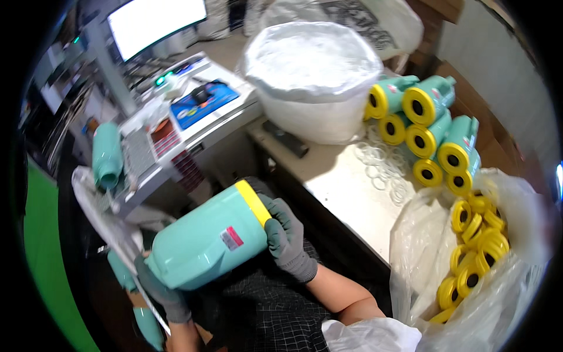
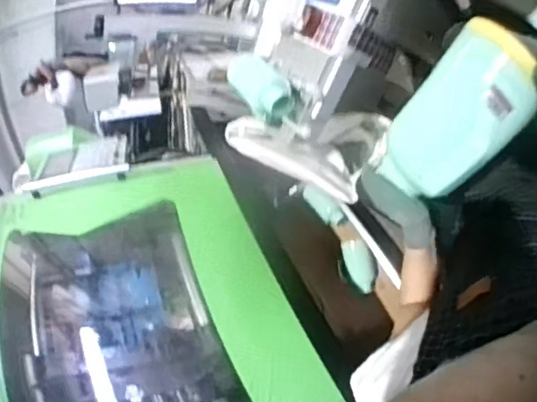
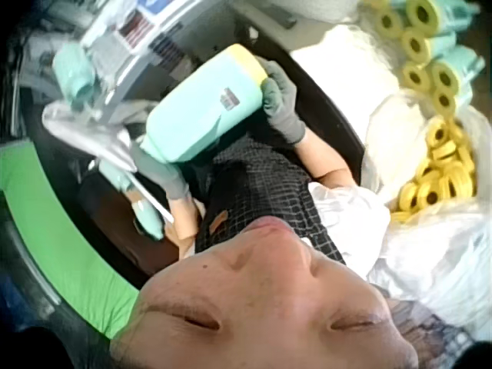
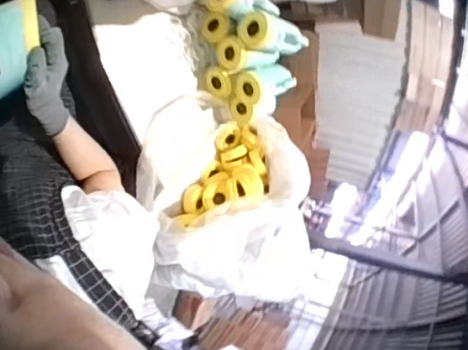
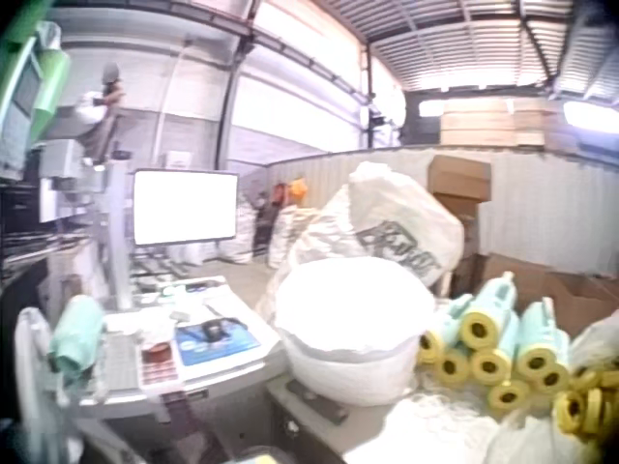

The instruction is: The person sits on the floor and assembles teal-colored kettles by hand. They pick up a kettle body, insert a small internal component, and then screw a yellow lid onto the top. The completed units are placed on a nearby table.

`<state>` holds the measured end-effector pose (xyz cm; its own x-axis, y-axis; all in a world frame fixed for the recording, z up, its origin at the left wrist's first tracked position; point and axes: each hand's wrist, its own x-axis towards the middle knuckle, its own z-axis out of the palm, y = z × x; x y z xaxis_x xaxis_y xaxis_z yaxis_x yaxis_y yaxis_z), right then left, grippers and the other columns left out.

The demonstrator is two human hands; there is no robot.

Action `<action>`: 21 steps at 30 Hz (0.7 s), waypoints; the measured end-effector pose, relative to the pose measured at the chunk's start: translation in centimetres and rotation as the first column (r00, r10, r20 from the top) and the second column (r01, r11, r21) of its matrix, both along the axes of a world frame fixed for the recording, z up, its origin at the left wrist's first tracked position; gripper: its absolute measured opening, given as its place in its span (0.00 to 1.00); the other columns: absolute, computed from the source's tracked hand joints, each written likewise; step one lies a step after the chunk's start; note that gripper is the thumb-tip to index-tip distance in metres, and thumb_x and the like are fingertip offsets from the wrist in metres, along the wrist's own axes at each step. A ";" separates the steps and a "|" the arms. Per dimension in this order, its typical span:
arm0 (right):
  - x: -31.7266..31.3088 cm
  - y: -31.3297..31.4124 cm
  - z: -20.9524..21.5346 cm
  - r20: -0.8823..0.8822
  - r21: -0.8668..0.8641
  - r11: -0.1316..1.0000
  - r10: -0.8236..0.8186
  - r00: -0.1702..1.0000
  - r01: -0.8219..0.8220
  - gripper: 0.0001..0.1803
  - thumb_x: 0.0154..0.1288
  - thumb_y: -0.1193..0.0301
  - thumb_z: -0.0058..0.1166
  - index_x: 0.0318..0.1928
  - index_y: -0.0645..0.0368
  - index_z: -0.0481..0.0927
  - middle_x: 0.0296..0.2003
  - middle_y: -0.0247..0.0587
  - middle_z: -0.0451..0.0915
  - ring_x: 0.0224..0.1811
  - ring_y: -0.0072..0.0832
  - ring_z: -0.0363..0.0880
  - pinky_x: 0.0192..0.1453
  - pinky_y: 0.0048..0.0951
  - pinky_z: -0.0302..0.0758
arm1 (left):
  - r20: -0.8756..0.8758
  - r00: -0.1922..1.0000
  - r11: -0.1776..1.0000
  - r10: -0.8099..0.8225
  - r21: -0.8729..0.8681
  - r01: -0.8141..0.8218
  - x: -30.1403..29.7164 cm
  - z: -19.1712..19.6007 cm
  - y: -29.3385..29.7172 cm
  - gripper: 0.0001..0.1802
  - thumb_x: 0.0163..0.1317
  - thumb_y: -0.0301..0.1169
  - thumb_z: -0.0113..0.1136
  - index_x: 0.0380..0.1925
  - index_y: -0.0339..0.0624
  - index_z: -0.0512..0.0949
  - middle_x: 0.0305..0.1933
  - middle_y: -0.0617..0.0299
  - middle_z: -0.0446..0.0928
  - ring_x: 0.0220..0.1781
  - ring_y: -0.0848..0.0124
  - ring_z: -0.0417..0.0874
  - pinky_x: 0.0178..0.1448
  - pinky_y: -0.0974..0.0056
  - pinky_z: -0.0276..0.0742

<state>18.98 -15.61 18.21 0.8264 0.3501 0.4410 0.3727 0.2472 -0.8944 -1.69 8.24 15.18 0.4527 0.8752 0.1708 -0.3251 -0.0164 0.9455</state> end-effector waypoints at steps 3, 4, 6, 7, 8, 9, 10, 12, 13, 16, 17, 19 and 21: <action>-0.1 -1.1 0.9 -0.222 0.107 0.993 -0.020 0.975 0.044 0.36 0.81 0.42 0.45 0.61 0.66 0.79 0.49 0.40 0.83 0.51 0.26 0.81 0.60 0.30 0.78 | -0.234 0.932 0.694 0.275 0.720 -0.024 1.5 4.0 -2.4 0.20 0.80 0.43 0.42 0.54 0.38 0.72 0.48 0.56 0.77 0.47 0.64 0.81 0.54 0.59 0.77; 0.7 -2.0 -0.8 -0.378 0.113 0.993 0.068 0.923 -0.027 0.34 0.82 0.43 0.44 0.60 0.65 0.79 0.48 0.40 0.83 0.50 0.25 0.81 0.58 0.29 0.79 | -0.181 0.956 0.632 0.230 0.775 -0.006 2.0 5.5 -3.4 0.20 0.77 0.44 0.46 0.55 0.39 0.73 0.48 0.53 0.77 0.47 0.59 0.80 0.53 0.54 0.77; 2.6 -4.3 -5.9 -0.645 0.178 0.969 0.246 0.723 -0.171 0.30 0.83 0.45 0.43 0.56 0.62 0.81 0.46 0.40 0.85 0.48 0.22 0.82 0.54 0.26 0.81 | -0.249 0.968 0.279 0.040 0.933 0.228 2.4 9.3 -5.2 0.24 0.70 0.48 0.55 0.56 0.41 0.73 0.49 0.49 0.77 0.44 0.53 0.78 0.52 0.48 0.74; 2.6 -4.6 -5.6 -0.740 0.279 0.947 0.319 0.591 -0.162 0.26 0.85 0.49 0.42 0.52 0.59 0.82 0.43 0.41 0.86 0.46 0.19 0.83 0.50 0.26 0.83 | -0.218 0.963 0.015 -0.156 0.975 0.223 2.9 10.1 -4.4 0.29 0.64 0.49 0.63 0.58 0.43 0.74 0.49 0.47 0.78 0.42 0.52 0.78 0.48 0.49 0.75; 2.6 -5.1 -7.9 -0.775 0.524 0.851 0.491 0.398 -0.029 0.26 0.83 0.50 0.46 0.55 0.62 0.81 0.47 0.41 0.86 0.46 0.28 0.86 0.56 0.29 0.85 | -0.192 0.947 0.046 -0.258 0.977 0.211 4.0 10.1 -5.0 0.36 0.58 0.57 0.69 0.62 0.50 0.74 0.49 0.51 0.76 0.43 0.54 0.79 0.46 0.50 0.75; 2.3 -6.2 -7.0 -0.457 0.074 0.994 0.104 0.883 -0.079 0.26 0.83 0.51 0.46 0.61 0.61 0.78 0.51 0.43 0.85 0.51 0.31 0.85 0.62 0.33 0.82 | -0.164 0.921 0.072 -0.352 0.977 0.202 5.2 10.0 -5.6 0.44 0.53 0.64 0.74 0.65 0.57 0.74 0.49 0.54 0.74 0.43 0.56 0.79 0.44 0.51 0.75; 3.3 -7.6 -7.3 -0.598 0.445 0.890 0.378 0.706 -0.100 0.28 0.83 0.52 0.45 0.68 0.61 0.71 0.57 0.45 0.82 0.58 0.34 0.82 0.69 0.36 0.78 | -0.149 0.917 0.162 -0.370 0.962 0.221 5.8 10.0 -6.1 0.47 0.51 0.63 0.76 0.68 0.57 0.73 0.52 0.53 0.73 0.48 0.55 0.78 0.47 0.50 0.76; 5.4 -10.4 -5.5 -0.589 0.722 0.685 0.539 0.602 0.093 0.32 0.82 0.51 0.45 0.75 0.58 0.65 0.65 0.46 0.78 0.66 0.38 0.78 0.75 0.42 0.74 | -0.107 0.944 0.287 -0.312 0.937 0.201 6.9 8.7 -6.7 0.52 0.48 0.61 0.79 0.71 0.55 0.69 0.58 0.51 0.70 0.57 0.53 0.76 0.56 0.48 0.76; 6.4 -11.3 -3.0 -0.541 0.687 0.715 0.386 0.747 0.128 0.33 0.82 0.49 0.45 0.75 0.56 0.66 0.66 0.45 0.77 0.67 0.39 0.78 0.74 0.44 0.75 | -0.098 0.972 0.315 -0.214 0.935 0.164 6.9 7.9 -6.6 0.55 0.48 0.60 0.80 0.73 0.53 0.67 0.61 0.50 0.68 0.62 0.52 0.74 0.61 0.47 0.76; 11.4 -15.6 3.3 -0.428 0.706 0.659 0.104 0.898 0.260 0.35 0.79 0.42 0.44 0.75 0.50 0.67 0.70 0.42 0.74 0.69 0.42 0.76 0.71 0.51 0.78 | -0.253 0.943 0.400 -0.217 0.858 0.322 7.6 7.1 -7.5 0.40 0.49 0.28 0.64 0.67 0.41 0.69 0.63 0.47 0.67 0.61 0.56 0.75 0.65 0.54 0.74; 13.9 -17.0 5.0 -0.464 0.767 0.564 0.157 0.872 0.307 0.34 0.81 0.43 0.40 0.75 0.50 0.67 0.71 0.44 0.73 0.70 0.44 0.76 0.74 0.55 0.75 | -0.292 0.929 0.460 -0.227 0.809 0.367 7.5 6.3 -7.7 0.39 0.45 0.25 0.61 0.65 0.40 0.70 0.60 0.49 0.69 0.58 0.59 0.75 0.64 0.54 0.75; 18.2 -18.6 8.6 -0.415 0.768 0.587 0.152 0.897 0.256 0.33 0.82 0.47 0.36 0.75 0.53 0.66 0.71 0.49 0.72 0.72 0.48 0.74 0.76 0.58 0.72 | -0.416 0.855 0.510 -0.311 0.686 0.519 6.7 4.5 -7.5 0.38 0.47 0.31 0.69 0.63 0.39 0.70 0.61 0.48 0.68 0.60 0.55 0.74 0.64 0.49 0.74; 23.4 -20.2 12.3 -0.368 0.768 0.605 0.150 0.918 0.209 0.34 0.79 0.47 0.37 0.74 0.55 0.66 0.72 0.51 0.71 0.72 0.48 0.73 0.78 0.58 0.70 | -0.459 0.796 0.520 -0.395 0.602 0.606 7.0 3.5 -8.1 0.34 0.51 0.32 0.72 0.58 0.36 0.71 0.60 0.47 0.69 0.58 0.53 0.74 0.63 0.48 0.73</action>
